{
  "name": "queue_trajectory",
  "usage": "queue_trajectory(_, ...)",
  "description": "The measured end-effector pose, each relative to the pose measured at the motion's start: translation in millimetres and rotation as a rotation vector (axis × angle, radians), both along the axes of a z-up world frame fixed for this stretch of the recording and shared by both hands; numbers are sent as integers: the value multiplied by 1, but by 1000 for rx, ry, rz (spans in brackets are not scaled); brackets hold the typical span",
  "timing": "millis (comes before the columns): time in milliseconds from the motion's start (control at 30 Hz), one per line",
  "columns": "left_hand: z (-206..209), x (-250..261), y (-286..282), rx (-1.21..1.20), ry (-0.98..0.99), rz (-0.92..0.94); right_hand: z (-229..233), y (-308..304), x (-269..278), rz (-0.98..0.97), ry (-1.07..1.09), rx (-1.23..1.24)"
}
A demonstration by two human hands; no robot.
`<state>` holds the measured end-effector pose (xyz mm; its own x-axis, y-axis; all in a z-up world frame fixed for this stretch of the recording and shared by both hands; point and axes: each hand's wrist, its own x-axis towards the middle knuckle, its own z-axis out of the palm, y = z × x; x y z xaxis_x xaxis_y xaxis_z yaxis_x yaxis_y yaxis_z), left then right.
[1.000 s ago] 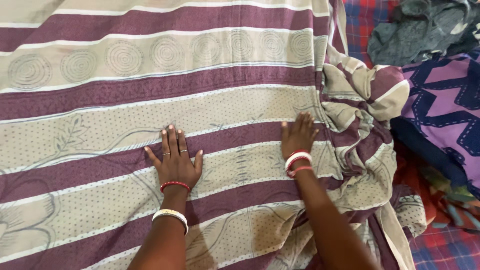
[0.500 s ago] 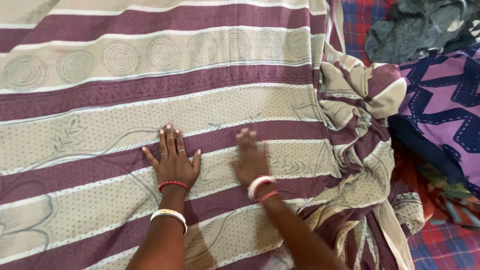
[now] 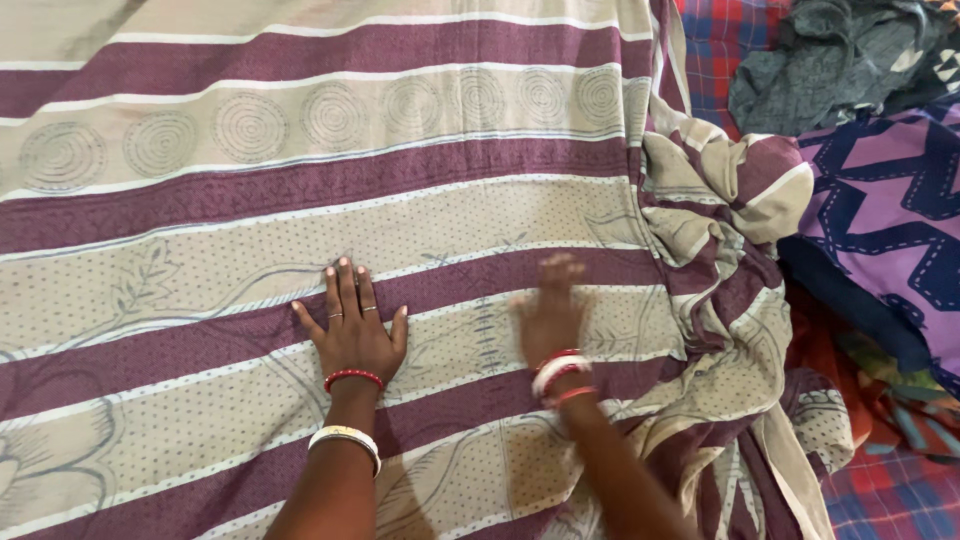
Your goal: The person smooths and folds a striped bed sheet on a bed. They repeatedly press down to flatten wrinkles, fold edges, and roll the sheet along the bed frame. The hands remain visible throughout, manipulating the sheet without tools.
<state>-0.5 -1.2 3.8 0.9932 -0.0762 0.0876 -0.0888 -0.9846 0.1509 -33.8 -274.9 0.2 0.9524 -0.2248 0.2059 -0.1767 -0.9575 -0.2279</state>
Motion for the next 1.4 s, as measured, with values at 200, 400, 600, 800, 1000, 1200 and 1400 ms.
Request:
queue_trajectory(200, -3, 1, 0, -13, -27, -2, 23, 115, -5, 396, 482, -55)
queue_trajectory(400, -2, 0, 1, -55, -20, -6, 16, -2, 12, 232, 307, -155)
queue_trajectory(600, -3, 0, 1, -57, -6, -6, 11, -114, 4, -176, 262, -60)
queue_trajectory(800, -4, 0, 1, -31, 6, -10, 11, -6, 3, -118, 153, 10)
queue_trajectory(1000, -2, 1, -1, -52, 7, -3, 25, 109, -8, 367, 391, -125)
queue_trajectory(1200, -3, -2, 2, -58, -35, -9, 12, -12, 14, 190, 426, -178)
queue_trajectory(1400, -2, 1, 2, -79, -17, -8, 0, -135, 1, -79, 204, -90)
